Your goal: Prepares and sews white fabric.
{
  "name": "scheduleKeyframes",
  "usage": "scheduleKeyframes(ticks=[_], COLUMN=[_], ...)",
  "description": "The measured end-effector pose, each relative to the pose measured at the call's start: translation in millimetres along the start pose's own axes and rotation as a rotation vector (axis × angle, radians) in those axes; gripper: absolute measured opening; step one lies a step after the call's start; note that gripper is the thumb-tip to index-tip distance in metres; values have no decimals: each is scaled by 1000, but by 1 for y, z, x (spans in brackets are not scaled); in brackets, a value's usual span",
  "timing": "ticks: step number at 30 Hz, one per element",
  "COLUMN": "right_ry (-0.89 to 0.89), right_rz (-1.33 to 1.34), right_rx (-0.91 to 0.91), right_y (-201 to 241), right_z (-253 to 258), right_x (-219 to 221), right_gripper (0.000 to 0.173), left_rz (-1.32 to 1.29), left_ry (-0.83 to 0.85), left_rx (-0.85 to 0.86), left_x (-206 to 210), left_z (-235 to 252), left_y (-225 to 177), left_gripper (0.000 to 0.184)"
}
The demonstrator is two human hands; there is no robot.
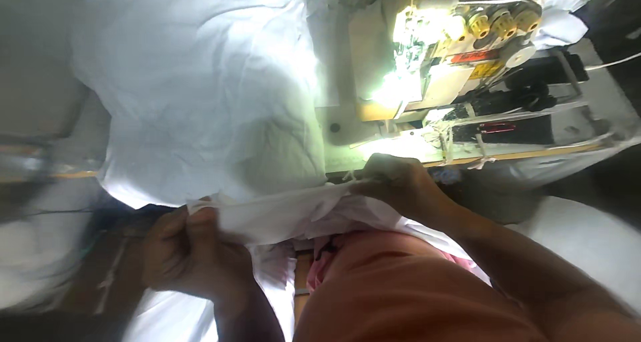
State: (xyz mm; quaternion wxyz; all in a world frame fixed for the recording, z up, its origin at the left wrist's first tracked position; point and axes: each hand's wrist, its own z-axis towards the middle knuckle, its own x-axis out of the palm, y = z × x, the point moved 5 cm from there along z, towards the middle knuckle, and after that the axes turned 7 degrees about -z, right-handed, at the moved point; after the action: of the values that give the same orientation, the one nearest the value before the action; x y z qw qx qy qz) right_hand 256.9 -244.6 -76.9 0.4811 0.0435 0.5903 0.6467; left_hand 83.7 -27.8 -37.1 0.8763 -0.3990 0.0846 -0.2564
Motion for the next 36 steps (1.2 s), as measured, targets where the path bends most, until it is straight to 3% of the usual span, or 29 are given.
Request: scheduleKeyframes(ticks=[2,7,20,36], right_ry=[-5,-43,-131,-28], right_rz=[30,-208,-316,27], right_rx=[17,-107,-161,60], right_y=[0,3,1,-18], right_z=[-1,-5,-6,-2], right_x=[1,9,18,21], right_gripper=[17,16,18,15], left_rz=[2,11,30,47], left_ry=[-22,-3,-52,34], left_rx=[-35,-25,-64,-88], left_x=[0,1,5,20], left_z=[-2,-4,-9,8], left_y=[4,9,17,33], left_gripper=[8,7,13,11])
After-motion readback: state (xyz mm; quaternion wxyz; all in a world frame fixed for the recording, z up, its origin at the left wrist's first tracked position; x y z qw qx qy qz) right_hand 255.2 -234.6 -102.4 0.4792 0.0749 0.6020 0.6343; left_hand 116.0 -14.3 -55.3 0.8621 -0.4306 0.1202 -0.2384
